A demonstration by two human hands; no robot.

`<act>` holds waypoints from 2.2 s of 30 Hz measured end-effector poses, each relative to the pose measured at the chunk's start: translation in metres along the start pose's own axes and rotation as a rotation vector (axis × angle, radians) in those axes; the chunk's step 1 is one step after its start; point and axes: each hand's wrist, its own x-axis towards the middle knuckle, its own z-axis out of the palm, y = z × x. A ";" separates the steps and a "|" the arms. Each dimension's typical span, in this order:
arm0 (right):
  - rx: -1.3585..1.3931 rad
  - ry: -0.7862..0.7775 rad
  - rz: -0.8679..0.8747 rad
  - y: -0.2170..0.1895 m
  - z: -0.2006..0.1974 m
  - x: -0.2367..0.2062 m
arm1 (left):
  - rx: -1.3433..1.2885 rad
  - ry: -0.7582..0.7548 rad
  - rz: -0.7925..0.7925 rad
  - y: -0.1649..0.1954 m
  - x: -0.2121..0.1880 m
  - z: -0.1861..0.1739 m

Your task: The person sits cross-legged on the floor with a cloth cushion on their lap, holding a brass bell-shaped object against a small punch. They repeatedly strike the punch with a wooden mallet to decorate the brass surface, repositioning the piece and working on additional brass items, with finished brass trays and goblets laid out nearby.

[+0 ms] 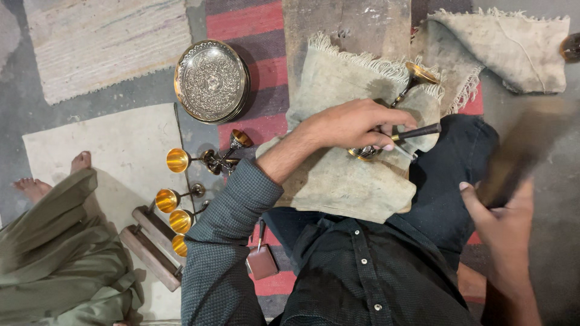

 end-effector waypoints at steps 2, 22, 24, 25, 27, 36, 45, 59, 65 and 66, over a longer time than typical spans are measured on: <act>0.170 -0.009 0.044 -0.002 0.001 -0.001 | -0.013 -0.001 0.018 0.000 -0.001 0.000; -0.091 -0.087 0.025 0.019 0.001 -0.006 | -0.012 -0.009 0.025 -0.001 0.000 -0.001; 0.415 -0.032 0.038 0.017 0.001 -0.006 | 0.006 0.001 0.053 -0.001 -0.001 -0.002; 0.397 -0.028 0.027 0.018 -0.002 -0.007 | 0.023 0.016 0.072 0.000 -0.001 -0.003; 0.087 -0.048 -0.008 0.021 -0.004 -0.008 | 0.033 0.035 0.075 0.001 -0.002 -0.003; 0.040 -0.020 -0.021 0.042 0.004 -0.008 | 0.067 0.112 -0.012 0.007 -0.002 0.002; -0.001 -0.127 0.030 0.006 0.004 -0.011 | 0.058 0.189 0.094 0.009 -0.025 0.002; 0.630 0.037 0.105 -0.032 0.005 -0.020 | 0.088 0.100 0.103 0.008 -0.013 0.002; 0.171 -0.009 0.043 -0.017 -0.012 -0.017 | 0.027 0.061 0.100 0.008 -0.012 0.001; 0.375 0.019 0.076 -0.017 -0.011 -0.016 | 0.035 0.070 0.116 0.008 -0.012 0.001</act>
